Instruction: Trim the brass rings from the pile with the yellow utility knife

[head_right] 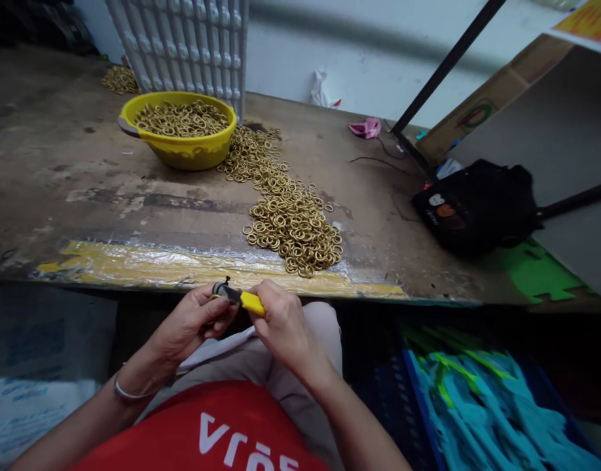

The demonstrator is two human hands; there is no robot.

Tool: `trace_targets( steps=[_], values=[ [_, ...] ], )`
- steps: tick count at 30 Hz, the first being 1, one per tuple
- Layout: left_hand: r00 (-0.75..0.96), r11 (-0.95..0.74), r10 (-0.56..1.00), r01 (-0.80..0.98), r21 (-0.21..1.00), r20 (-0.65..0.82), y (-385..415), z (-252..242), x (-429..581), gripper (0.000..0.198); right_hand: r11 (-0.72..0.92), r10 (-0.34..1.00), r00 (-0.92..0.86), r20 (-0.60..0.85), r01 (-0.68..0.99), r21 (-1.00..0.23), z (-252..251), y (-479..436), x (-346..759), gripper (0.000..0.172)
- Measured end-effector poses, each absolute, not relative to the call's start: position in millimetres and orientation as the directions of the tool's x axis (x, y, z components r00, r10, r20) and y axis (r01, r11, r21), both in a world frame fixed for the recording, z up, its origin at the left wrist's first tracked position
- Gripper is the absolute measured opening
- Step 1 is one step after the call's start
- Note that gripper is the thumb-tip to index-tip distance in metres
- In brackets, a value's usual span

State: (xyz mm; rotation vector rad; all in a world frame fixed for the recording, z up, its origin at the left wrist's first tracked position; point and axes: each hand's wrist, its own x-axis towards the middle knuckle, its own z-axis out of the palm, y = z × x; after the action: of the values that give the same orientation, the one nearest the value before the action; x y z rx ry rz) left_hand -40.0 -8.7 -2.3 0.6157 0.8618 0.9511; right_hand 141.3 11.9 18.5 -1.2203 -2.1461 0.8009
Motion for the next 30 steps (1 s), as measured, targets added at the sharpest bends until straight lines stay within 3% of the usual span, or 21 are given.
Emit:
trace_targets(
  steps=[4,9,14,17,21,26,30],
  values=[
    [0.281,0.397,0.909,-0.352,0.848,-0.309,-10.8,0.5,-35.2,0.033,0.398,0.899,-0.428,0.091,0.715,-0.575,16.4,-0.1,144.7,0.026],
    [0.216,0.227,0.957,-0.155,0.962,-0.191,-13.0,5.1,-32.8,0.021,0.374,0.916,-0.400,0.020,0.836,-0.402,13.1,0.3,140.7,0.022],
    [0.273,0.007,0.962,0.043,0.999,-0.019,-20.0,18.8,-34.3,0.022,0.186,0.976,-0.203,-0.073,0.963,-0.193,-3.7,26.4,143.7,0.019],
    [0.339,0.183,0.928,-0.054,0.982,-0.154,-17.8,11.0,-36.7,0.026,0.187,0.981,-0.193,-0.019,0.967,-0.175,-12.5,46.1,143.6,0.014],
    [0.276,0.437,0.890,-0.284,0.854,-0.363,-7.1,-13.0,-41.6,0.037,0.228,0.973,-0.223,0.061,0.968,-0.103,-15.6,74.4,132.3,0.015],
    [0.274,0.458,0.888,-0.462,0.760,-0.368,-5.0,-21.2,-49.3,0.026,0.262,0.963,-0.263,0.058,0.965,0.017,-18.6,110.5,117.5,0.022],
    [0.378,0.540,0.836,-0.431,0.723,-0.399,-12.9,-29.6,-58.5,0.026,0.259,0.964,-0.254,0.080,0.964,-0.061,-21.6,120.3,119.1,0.017]
  ],
)
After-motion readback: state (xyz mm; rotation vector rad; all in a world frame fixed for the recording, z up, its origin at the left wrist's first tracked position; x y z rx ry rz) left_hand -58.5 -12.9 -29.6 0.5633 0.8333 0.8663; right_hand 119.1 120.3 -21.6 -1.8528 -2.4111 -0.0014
